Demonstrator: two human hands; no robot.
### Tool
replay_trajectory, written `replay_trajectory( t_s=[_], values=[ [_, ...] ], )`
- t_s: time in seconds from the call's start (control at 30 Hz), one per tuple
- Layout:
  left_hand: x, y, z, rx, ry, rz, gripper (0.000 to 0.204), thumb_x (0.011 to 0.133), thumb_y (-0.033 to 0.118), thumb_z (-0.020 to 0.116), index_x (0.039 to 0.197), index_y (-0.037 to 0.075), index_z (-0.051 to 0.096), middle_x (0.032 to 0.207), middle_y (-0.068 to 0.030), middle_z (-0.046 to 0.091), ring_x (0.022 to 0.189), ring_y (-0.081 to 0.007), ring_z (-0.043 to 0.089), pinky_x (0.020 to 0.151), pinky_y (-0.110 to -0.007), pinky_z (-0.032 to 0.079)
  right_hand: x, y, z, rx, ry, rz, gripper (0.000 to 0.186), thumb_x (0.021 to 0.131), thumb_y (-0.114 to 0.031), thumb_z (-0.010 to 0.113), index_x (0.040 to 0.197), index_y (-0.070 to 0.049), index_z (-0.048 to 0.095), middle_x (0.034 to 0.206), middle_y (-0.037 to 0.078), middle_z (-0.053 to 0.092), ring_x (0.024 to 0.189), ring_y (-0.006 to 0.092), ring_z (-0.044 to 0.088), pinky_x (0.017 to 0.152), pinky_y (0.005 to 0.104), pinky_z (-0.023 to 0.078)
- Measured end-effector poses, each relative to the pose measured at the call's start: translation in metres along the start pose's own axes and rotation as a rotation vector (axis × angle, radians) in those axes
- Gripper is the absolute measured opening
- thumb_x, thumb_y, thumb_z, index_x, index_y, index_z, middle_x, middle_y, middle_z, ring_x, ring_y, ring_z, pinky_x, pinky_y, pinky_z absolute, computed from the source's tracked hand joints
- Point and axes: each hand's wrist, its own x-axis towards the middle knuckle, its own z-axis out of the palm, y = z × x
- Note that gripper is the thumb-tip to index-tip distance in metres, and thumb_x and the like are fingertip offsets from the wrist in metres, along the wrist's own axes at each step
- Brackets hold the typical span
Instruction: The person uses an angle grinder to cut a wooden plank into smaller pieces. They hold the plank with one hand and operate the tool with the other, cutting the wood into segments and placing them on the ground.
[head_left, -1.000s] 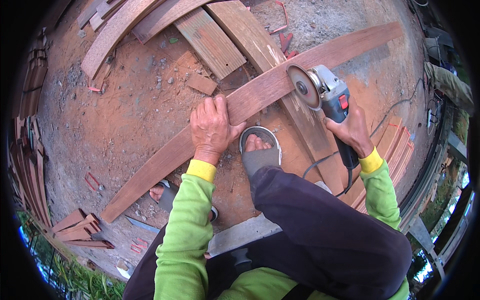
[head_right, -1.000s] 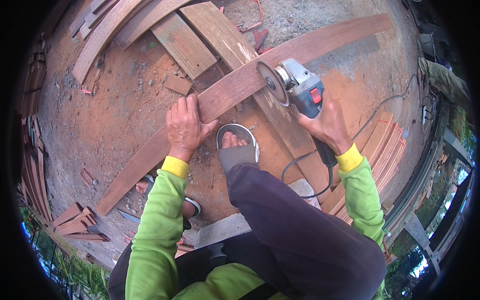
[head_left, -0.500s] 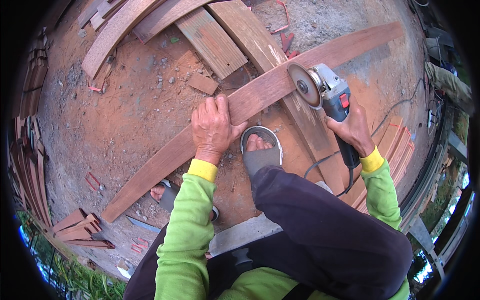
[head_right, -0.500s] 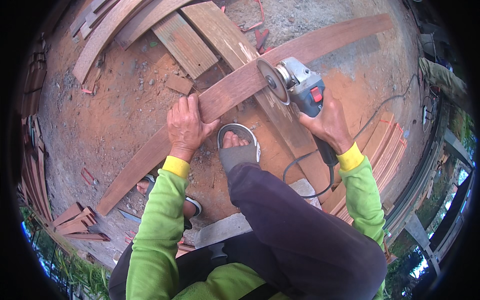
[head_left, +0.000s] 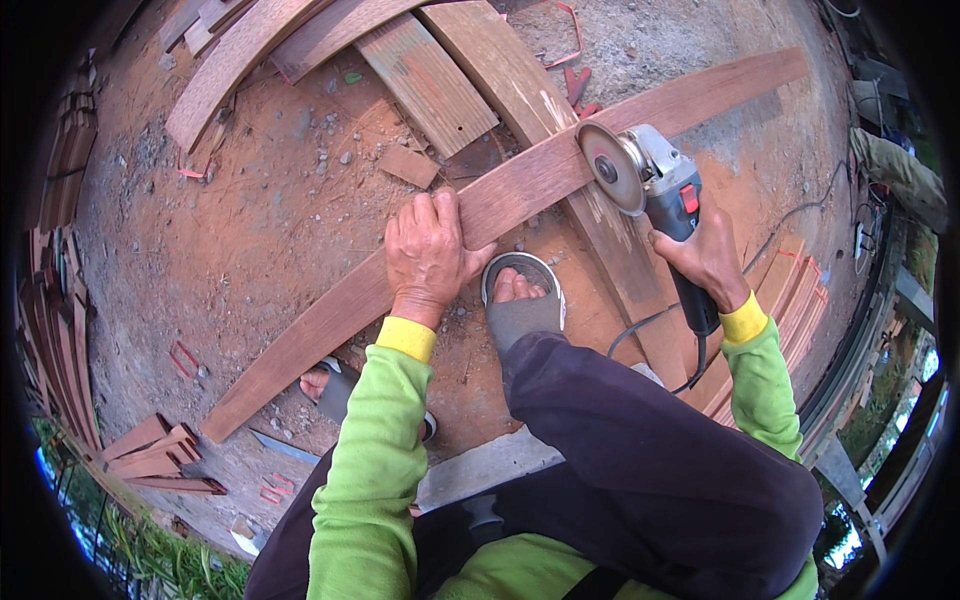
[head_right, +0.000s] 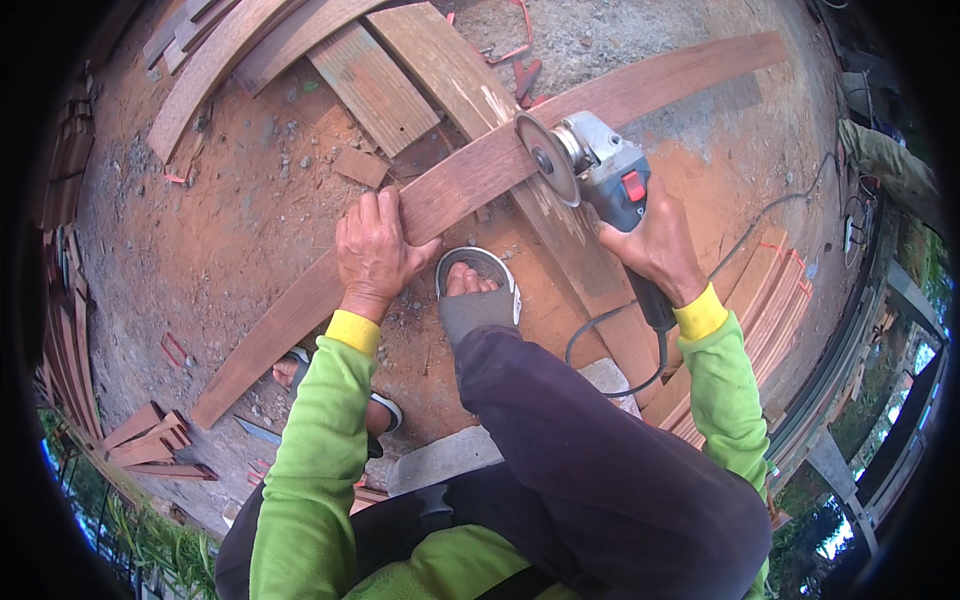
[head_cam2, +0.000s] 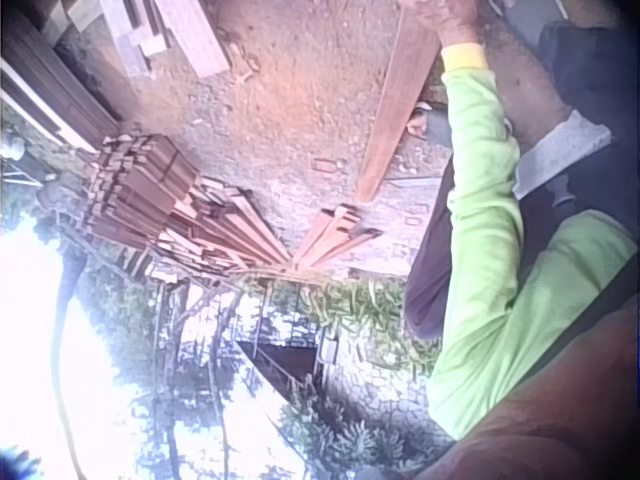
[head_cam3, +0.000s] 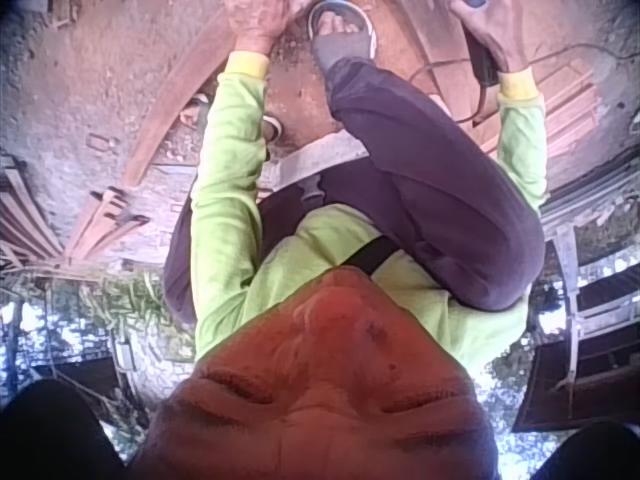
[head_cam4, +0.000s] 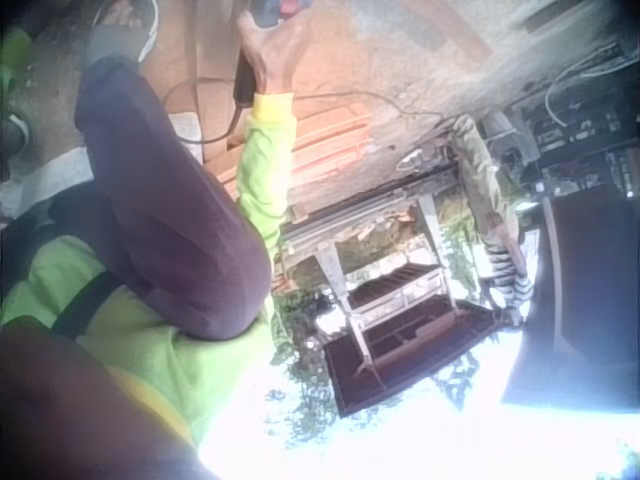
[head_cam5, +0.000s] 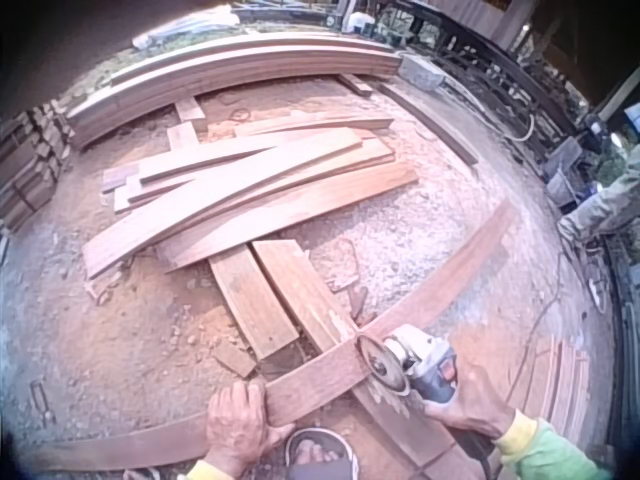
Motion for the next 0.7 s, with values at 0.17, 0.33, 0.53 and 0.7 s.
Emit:
replay_trajectory(
  t_s=[0.17,0.33,0.53,0.7],
  values=[
    [-0.0002,0.0001,-0.0010,0.004,-0.004,-0.002,0.074,0.054,0.043,0.089,0.111,0.009,0.056,0.094,-0.0095,0.055,0.087,-0.0294,0.060,0.075,-0.042,0.048,0.0009,0.0039,0.0018,-0.008,0.007,-0.011,0.053,0.066,-0.018,0.081,0.104,0.010,0.056,0.082,0.025,0.068,0.074,0.0357,0.071,0.069,0.0409,0.055],
    [-0.0001,0.0000,-0.0011,0.000,-0.001,0.001,0.075,0.054,0.044,0.089,0.111,0.009,0.056,0.094,-0.0096,0.055,0.087,-0.0296,0.060,0.075,-0.042,0.048,0.0021,0.0048,0.0012,-0.019,-0.005,0.005,0.052,0.066,-0.018,0.082,0.102,0.010,0.056,0.081,0.026,0.067,0.073,0.0368,0.071,0.068,0.0414,0.055],
    [0.0003,0.0000,-0.0007,0.003,0.007,0.004,0.076,0.053,0.046,0.089,0.111,0.009,0.056,0.094,-0.0094,0.055,0.087,-0.0292,0.060,0.075,-0.042,0.048,0.0026,0.0044,0.0028,-0.002,0.012,-0.003,0.052,0.066,-0.019,0.082,0.101,0.009,0.056,0.080,0.025,0.067,0.072,0.0369,0.071,0.067,0.0415,0.055],
    [0.0002,0.0002,-0.0001,0.010,-0.003,0.000,0.075,0.053,0.046,0.089,0.110,0.009,0.057,0.094,-0.0092,0.055,0.087,-0.0289,0.060,0.075,-0.042,0.048,0.0038,0.0095,0.0041,-0.015,0.015,-0.022,0.052,0.066,-0.019,0.083,0.100,0.009,0.055,0.078,0.025,0.067,0.071,0.0367,0.070,0.066,0.0417,0.055]
  ],
)
